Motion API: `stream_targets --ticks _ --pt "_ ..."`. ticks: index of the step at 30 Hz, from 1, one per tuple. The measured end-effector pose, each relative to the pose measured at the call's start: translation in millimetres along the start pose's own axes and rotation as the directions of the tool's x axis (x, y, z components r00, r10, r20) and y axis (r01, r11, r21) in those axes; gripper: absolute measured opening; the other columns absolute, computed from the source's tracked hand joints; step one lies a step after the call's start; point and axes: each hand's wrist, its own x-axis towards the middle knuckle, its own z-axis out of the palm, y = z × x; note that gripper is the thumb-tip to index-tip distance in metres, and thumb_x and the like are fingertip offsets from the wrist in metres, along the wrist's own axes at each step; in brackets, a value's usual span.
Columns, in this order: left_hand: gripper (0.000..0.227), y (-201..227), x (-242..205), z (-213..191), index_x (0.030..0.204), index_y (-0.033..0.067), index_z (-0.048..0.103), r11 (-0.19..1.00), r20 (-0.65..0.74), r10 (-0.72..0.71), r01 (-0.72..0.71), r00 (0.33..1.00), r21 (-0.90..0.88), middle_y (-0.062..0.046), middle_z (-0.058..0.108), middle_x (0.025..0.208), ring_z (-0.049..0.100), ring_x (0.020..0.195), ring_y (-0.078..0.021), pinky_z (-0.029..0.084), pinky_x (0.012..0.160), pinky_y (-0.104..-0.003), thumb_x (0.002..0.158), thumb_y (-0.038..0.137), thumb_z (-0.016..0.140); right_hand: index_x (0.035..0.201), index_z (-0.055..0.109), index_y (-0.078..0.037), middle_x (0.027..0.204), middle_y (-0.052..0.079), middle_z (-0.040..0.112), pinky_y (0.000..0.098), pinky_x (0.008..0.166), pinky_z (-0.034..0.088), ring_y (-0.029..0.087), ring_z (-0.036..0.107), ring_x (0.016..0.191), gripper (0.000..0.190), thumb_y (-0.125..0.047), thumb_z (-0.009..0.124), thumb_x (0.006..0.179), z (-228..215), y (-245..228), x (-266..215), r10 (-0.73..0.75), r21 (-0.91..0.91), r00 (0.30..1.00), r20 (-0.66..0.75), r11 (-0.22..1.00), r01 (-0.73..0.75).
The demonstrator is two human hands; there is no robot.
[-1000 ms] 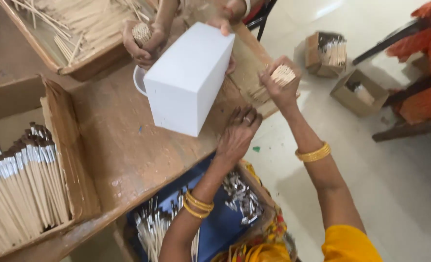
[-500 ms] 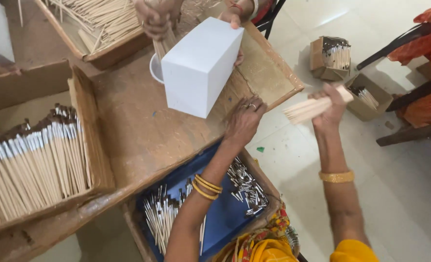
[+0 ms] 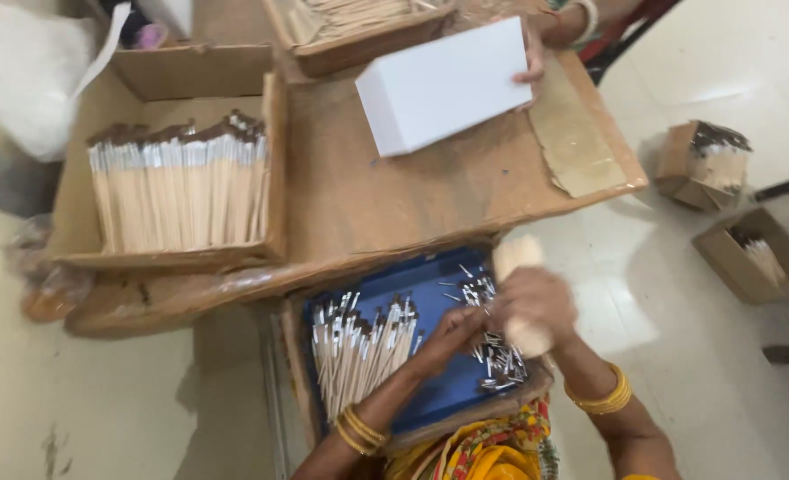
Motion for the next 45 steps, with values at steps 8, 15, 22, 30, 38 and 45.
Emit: stream_targets --ticks 8,15,22,30,38,45 --pt "0.096 8.4 -103.3 -8.0 0.158 0.0031 0.036 0.518 0.255 -0.198 0.322 0.947 -0.792 -0.018 0.059 0.138 0.064 0.124 -0.0263 0.061 0.097 -0.037 0.089 0.065 0.061 0.095 0.052 -0.016 0.092 0.003 0.06 0.044 0.101 0.058 0.019 0.071 0.098 0.025 -0.018 0.076 0.093 94.7 -20.3 -19.0 -0.766 0.032 0.522 0.375 0.573 0.819" --pt "0.054 -12.8 -132.5 -26.7 0.145 0.004 0.055 0.395 0.158 -0.223 0.238 0.962 -0.887 -0.015 0.066 0.112 0.068 0.092 -0.0217 0.061 0.077 -0.037 0.103 0.037 0.064 0.116 0.056 -0.021 0.12 0.005 0.06 0.0454 0.11 0.045 0.02 0.058 0.127 0.035 -0.027 0.076 0.089 150.6 -14.7 -70.7 -0.746 0.086 0.47 0.471 0.569 0.818" --pt "0.032 8.3 -158.1 -42.8 0.112 -0.0052 0.065 0.769 -0.563 -0.37 -0.097 0.739 -0.632 -0.013 0.073 0.095 0.073 0.089 -0.0219 0.064 0.073 -0.032 0.084 0.009 0.072 0.129 0.063 -0.012 0.138 0.019 0.056 0.0585 0.108 0.042 0.03 0.052 0.131 0.05 -0.035 0.073 0.085 135.2 -7.6 -81.6 -0.383 0.201 0.755 0.533 0.924 0.326" --pt "0.046 -10.2 -179.6 -21.5 0.12 -0.0072 0.052 0.905 -0.389 -0.376 0.242 0.841 -0.35 -0.019 0.071 0.093 0.073 0.085 -0.0278 0.061 0.08 -0.042 0.082 0.001 0.076 0.108 0.065 -0.002 0.098 0.013 0.066 0.039 0.074 0.058 0.027 0.065 0.089 0.036 -0.009 0.06 0.073 135.4 101.0 -126.0 0.308 -0.685 0.883 0.355 0.728 0.022" --pt "0.055 -16.0 -169.0 -24.1 0.125 -0.0013 0.046 0.829 -0.392 -0.527 0.355 0.754 -0.431 -0.018 0.071 0.101 0.073 0.087 -0.0263 0.063 0.08 -0.036 0.083 0.005 0.081 0.092 0.061 -0.003 0.085 0.015 0.066 0.0419 0.062 0.055 0.03 0.068 0.079 0.009 -0.009 0.064 0.086 141.4 122.9 -142.0 0.498 -0.633 0.767 0.404 0.758 -0.159" --pt "0.04 5.8 -146.9 -36.8 0.12 -0.0035 0.062 0.933 -0.485 -0.259 0.085 0.835 -0.351 -0.014 0.075 0.099 0.076 0.092 -0.0231 0.066 0.08 -0.037 0.084 0.008 0.076 0.099 0.07 0.001 0.085 0.017 0.068 0.0342 0.059 0.055 0.021 0.067 0.065 0.014 -0.008 0.074 0.09 113.2 76.3 -109.1 0.661 -0.145 0.745 0.083 0.748 -0.648"
